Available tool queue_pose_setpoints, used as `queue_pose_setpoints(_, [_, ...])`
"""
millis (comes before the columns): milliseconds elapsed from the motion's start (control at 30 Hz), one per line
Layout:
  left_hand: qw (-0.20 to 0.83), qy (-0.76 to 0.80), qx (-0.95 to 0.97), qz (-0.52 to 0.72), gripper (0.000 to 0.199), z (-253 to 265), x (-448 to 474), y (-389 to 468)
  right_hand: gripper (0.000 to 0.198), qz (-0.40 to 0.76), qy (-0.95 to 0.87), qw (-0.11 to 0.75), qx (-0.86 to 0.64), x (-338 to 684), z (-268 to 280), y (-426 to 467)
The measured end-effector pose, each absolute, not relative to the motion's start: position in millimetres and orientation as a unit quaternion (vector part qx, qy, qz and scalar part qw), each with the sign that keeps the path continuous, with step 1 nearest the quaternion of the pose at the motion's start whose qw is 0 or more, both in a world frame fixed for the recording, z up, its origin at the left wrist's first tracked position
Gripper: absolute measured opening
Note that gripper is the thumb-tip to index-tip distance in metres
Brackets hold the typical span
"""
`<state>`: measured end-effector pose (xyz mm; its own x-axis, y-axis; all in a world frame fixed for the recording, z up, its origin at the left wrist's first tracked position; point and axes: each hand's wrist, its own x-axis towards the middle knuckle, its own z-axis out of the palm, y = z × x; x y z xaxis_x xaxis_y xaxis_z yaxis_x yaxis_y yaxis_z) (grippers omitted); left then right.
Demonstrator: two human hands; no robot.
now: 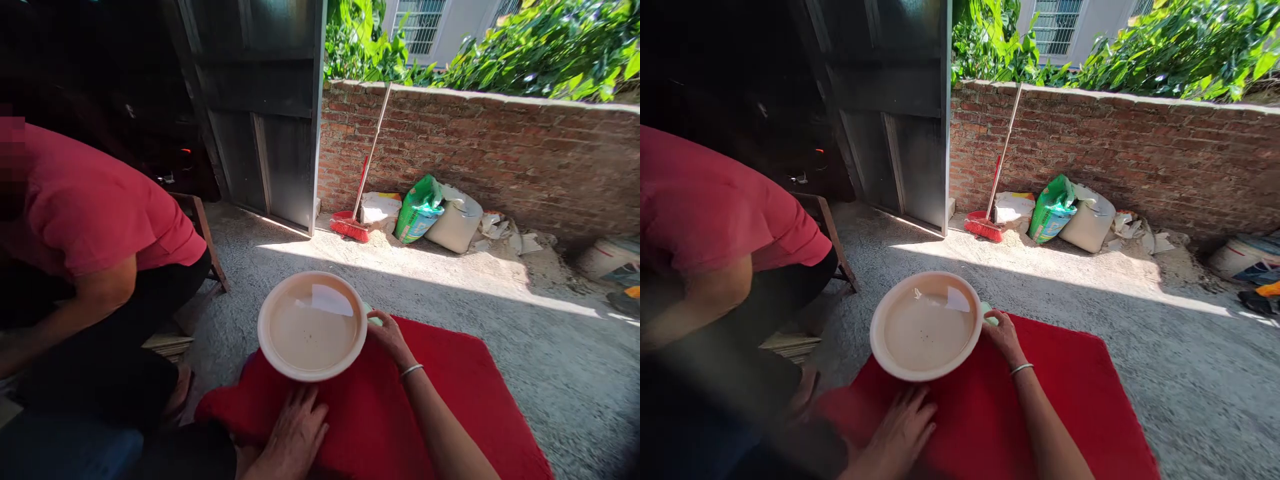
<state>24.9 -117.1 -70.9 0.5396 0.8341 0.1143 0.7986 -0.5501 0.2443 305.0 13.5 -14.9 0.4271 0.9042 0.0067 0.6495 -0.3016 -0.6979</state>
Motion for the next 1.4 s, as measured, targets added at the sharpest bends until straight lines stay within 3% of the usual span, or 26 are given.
queue_pose_setpoints(167, [0.076,0.459,0.876,0.131,0.029,-80.3,24.7,-119.1,0.054,0.142,-0.373,0.313,-0.862,396.8,16.3,-37.0])
queue_pose_setpoints(367, [0.072,0.429,0.886,0.161,0.034,-81.7,16.9,-120.7,0.067,0.087,-0.190,0.243,-0.947,457.4,32.5,-86.7])
queue_pose_setpoints(500, [0.076,0.447,0.880,0.141,0.037,-80.2,20.2,-122.0,0.058,0.111,-0.262,0.231,-0.931,406.3,8.7,-66.3])
queue_pose_setpoints(767, [0.069,0.434,0.892,0.106,0.033,-60.3,19.8,-114.6,0.028,0.175,-0.509,0.291,-0.791,276.2,-28.9,-37.5])
queue_pose_setpoints(933, [0.103,0.433,0.890,0.104,0.031,-49.9,17.1,-112.6,0.050,0.105,-0.425,0.314,-0.842,355.3,-11.0,-95.7])
queue_pose_setpoints(1067, [0.136,0.453,0.876,0.092,0.031,-42.9,21.5,-116.3,0.068,0.041,-0.277,0.276,-0.920,445.9,4.5,-163.3])
queue_pose_setpoints(1200, [0.132,0.465,0.872,0.074,0.030,-40.2,24.9,-117.2,0.065,0.034,-0.231,0.223,-0.946,474.3,-3.9,-189.5])
queue_pose_setpoints(1400, [0.120,0.464,0.873,0.092,0.030,-38.9,26.5,-114.4,0.047,0.072,-0.449,0.298,-0.840,367.8,-36.4,-161.1])
